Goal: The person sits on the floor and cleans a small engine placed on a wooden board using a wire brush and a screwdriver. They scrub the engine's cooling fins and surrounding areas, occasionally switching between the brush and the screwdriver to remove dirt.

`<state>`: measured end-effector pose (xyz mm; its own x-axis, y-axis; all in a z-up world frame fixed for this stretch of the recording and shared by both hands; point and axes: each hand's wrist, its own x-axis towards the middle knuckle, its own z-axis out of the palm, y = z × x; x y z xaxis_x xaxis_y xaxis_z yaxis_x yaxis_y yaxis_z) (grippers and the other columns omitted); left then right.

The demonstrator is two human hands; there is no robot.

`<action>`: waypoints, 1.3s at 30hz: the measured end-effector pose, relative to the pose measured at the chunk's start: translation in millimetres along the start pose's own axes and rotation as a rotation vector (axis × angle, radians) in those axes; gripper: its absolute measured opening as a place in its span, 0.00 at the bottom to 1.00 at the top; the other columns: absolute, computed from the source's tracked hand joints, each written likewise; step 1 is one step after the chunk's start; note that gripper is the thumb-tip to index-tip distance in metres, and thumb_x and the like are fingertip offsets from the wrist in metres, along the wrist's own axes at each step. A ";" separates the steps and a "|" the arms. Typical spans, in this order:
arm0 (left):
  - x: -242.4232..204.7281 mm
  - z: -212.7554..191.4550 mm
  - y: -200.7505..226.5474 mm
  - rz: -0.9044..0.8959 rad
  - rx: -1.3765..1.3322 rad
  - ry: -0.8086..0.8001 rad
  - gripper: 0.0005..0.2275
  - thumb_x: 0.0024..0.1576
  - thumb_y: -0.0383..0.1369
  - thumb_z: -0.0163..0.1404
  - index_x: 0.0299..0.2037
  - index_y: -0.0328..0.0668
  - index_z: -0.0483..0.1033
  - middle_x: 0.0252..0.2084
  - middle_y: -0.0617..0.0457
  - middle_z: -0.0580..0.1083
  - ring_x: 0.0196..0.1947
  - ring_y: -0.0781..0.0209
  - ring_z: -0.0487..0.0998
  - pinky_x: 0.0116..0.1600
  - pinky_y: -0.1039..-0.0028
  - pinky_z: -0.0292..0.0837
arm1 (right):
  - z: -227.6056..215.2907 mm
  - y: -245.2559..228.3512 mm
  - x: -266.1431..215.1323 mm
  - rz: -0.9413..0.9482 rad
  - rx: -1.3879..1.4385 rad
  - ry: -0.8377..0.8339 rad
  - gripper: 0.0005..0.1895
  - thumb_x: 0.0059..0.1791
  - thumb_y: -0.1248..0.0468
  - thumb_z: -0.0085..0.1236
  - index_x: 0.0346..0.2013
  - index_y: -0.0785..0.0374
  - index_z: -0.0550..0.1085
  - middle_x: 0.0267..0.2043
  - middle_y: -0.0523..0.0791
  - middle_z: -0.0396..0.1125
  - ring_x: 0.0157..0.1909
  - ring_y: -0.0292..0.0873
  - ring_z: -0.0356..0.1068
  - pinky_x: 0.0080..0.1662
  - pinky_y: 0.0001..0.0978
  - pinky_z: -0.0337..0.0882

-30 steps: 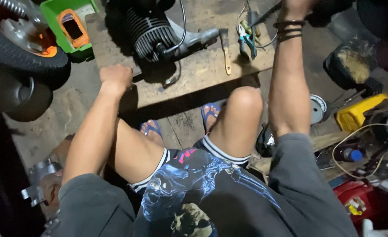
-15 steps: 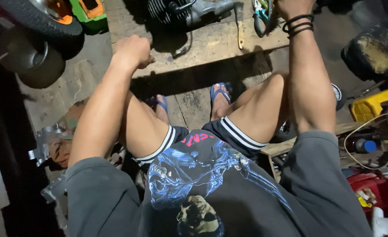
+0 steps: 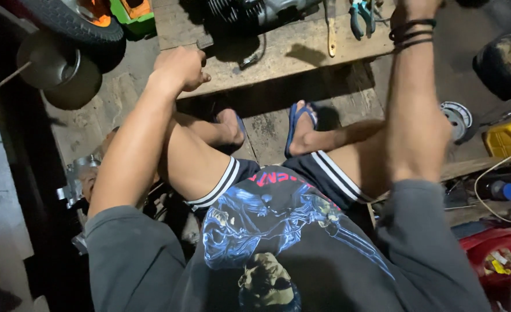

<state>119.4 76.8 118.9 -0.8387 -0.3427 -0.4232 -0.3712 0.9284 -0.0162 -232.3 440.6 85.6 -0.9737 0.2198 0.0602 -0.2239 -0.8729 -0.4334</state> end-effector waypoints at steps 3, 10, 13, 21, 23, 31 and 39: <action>-6.4 -1.8 -9.0 -0.025 -0.084 -0.006 0.23 0.61 0.46 0.55 0.60 0.39 0.73 0.56 0.35 0.75 0.53 0.31 0.76 0.47 0.48 0.75 | -23.5 21.1 -4.4 0.038 0.075 0.004 0.55 0.40 0.68 0.62 0.79 0.59 0.46 0.79 0.58 0.46 0.77 0.61 0.49 0.74 0.58 0.52; 19.2 2.7 -34.3 -0.057 -0.162 -0.117 0.22 0.63 0.44 0.53 0.63 0.41 0.70 0.56 0.31 0.74 0.54 0.31 0.74 0.48 0.46 0.74 | -20.4 47.5 -137.3 0.497 -0.427 0.140 0.25 0.43 0.42 0.57 0.35 0.62 0.74 0.19 0.41 0.65 0.17 0.31 0.65 0.21 0.18 0.65; 34.6 7.7 -49.6 -0.083 -0.223 -0.105 0.23 0.64 0.44 0.53 0.63 0.36 0.69 0.50 0.26 0.74 0.45 0.27 0.76 0.43 0.47 0.72 | -51.3 78.1 -136.8 1.009 -0.077 0.015 0.26 0.46 0.47 0.60 0.47 0.65 0.71 0.37 0.45 0.70 0.27 0.34 0.73 0.20 0.12 0.68; 116.3 26.9 -64.4 -0.115 0.044 0.026 0.17 0.61 0.46 0.51 0.53 0.49 0.82 0.44 0.36 0.82 0.48 0.35 0.83 0.49 0.47 0.77 | -72.6 97.7 -196.1 0.016 -1.504 -0.809 0.28 0.55 0.60 0.57 0.68 0.57 0.60 0.54 0.60 0.70 0.55 0.65 0.71 0.53 0.56 0.75; 112.6 0.4 -47.3 -0.076 -0.063 -0.019 0.21 0.64 0.46 0.48 0.61 0.45 0.74 0.49 0.29 0.79 0.52 0.30 0.79 0.53 0.42 0.74 | -79.2 99.1 -197.1 -0.067 -1.544 -0.857 0.28 0.54 0.64 0.56 0.68 0.59 0.62 0.59 0.59 0.68 0.59 0.64 0.69 0.56 0.53 0.72; 141.5 29.4 -63.6 0.003 -0.132 0.005 0.20 0.65 0.49 0.44 0.51 0.46 0.83 0.45 0.33 0.81 0.48 0.30 0.82 0.51 0.42 0.76 | -55.5 77.5 -161.0 -0.187 -1.845 -1.007 0.24 0.50 0.63 0.60 0.62 0.53 0.72 0.49 0.48 0.72 0.51 0.54 0.75 0.51 0.43 0.76; 145.3 27.9 -67.1 0.040 -0.160 0.015 0.15 0.64 0.49 0.47 0.54 0.60 0.81 0.47 0.44 0.81 0.50 0.37 0.82 0.53 0.48 0.78 | -15.7 163.9 -134.1 -0.298 -1.892 -1.172 0.17 0.57 0.52 0.52 0.59 0.50 0.74 0.34 0.51 0.74 0.37 0.56 0.77 0.36 0.48 0.78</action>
<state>33.7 -31.3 33.2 -0.8592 -0.3094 -0.4074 -0.3955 0.9069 0.1454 -137.7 274.9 -7.7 -0.6766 -0.6738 0.2969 -0.7327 0.5761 -0.3623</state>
